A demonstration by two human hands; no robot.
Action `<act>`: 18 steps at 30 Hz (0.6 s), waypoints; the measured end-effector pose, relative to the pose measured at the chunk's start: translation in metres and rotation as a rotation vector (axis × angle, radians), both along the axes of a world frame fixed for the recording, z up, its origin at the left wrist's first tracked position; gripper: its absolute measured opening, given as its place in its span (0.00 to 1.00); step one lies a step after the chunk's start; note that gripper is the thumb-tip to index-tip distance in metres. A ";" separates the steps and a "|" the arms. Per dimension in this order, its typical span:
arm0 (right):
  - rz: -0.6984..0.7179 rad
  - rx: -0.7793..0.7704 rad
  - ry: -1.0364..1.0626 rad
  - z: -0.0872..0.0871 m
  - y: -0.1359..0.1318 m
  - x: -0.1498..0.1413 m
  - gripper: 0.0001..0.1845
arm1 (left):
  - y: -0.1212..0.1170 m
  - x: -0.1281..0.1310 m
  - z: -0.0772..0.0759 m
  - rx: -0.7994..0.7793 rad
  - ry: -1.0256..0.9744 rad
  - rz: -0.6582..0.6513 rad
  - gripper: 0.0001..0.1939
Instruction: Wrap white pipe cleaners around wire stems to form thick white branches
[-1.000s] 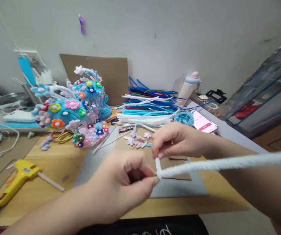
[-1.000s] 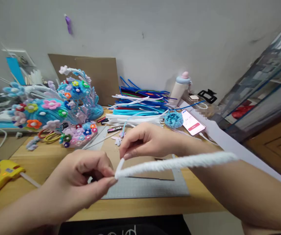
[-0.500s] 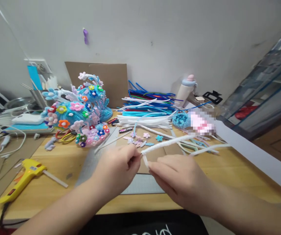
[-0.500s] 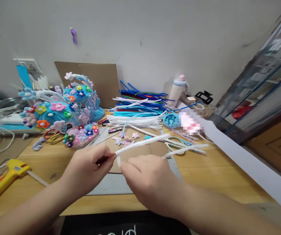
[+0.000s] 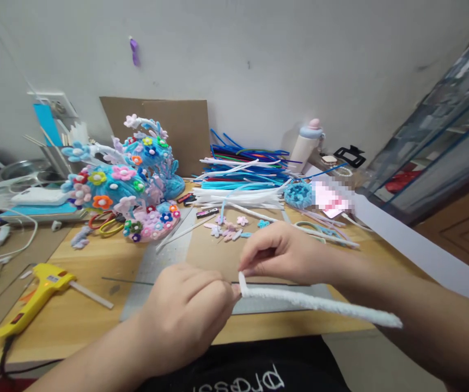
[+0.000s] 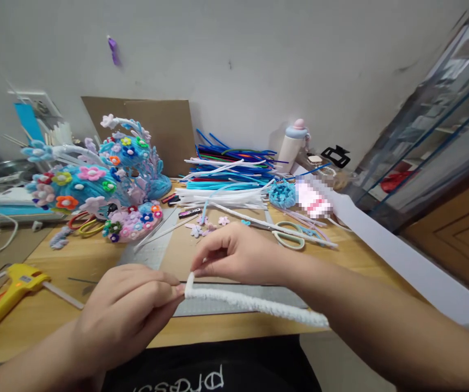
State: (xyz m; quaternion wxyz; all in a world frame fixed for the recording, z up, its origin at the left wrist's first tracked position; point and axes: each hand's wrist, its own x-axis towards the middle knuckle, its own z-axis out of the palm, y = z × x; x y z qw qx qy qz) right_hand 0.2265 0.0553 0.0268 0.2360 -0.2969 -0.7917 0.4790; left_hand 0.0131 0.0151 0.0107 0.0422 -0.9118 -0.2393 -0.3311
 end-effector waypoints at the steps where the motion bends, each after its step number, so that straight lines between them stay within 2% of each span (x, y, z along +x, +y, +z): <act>1: -0.017 -0.061 0.023 -0.007 -0.002 -0.003 0.06 | 0.000 -0.001 0.000 -0.001 -0.031 0.035 0.06; 2: -0.040 -0.088 0.028 -0.014 -0.006 -0.006 0.07 | 0.000 -0.002 -0.001 -0.003 -0.054 0.064 0.06; 4: -0.136 -0.018 0.006 -0.028 -0.017 -0.013 0.10 | 0.002 -0.003 -0.004 -0.009 -0.083 0.113 0.07; 6: -0.247 0.142 -0.015 -0.039 -0.030 -0.018 0.11 | 0.006 -0.004 -0.009 -0.007 -0.098 0.162 0.09; 8: -0.279 0.322 -0.031 -0.044 -0.041 -0.022 0.10 | 0.010 -0.004 -0.015 0.000 -0.086 0.203 0.10; 13: -0.250 0.779 -0.259 -0.038 -0.053 -0.027 0.12 | 0.017 -0.003 -0.026 0.051 0.084 0.212 0.09; 16: -0.201 0.859 -0.354 -0.028 -0.050 -0.025 0.11 | 0.017 -0.003 -0.026 0.125 0.193 0.129 0.10; 18: -0.172 0.808 -0.372 -0.018 -0.042 -0.020 0.10 | 0.016 -0.003 -0.024 0.152 0.213 0.069 0.11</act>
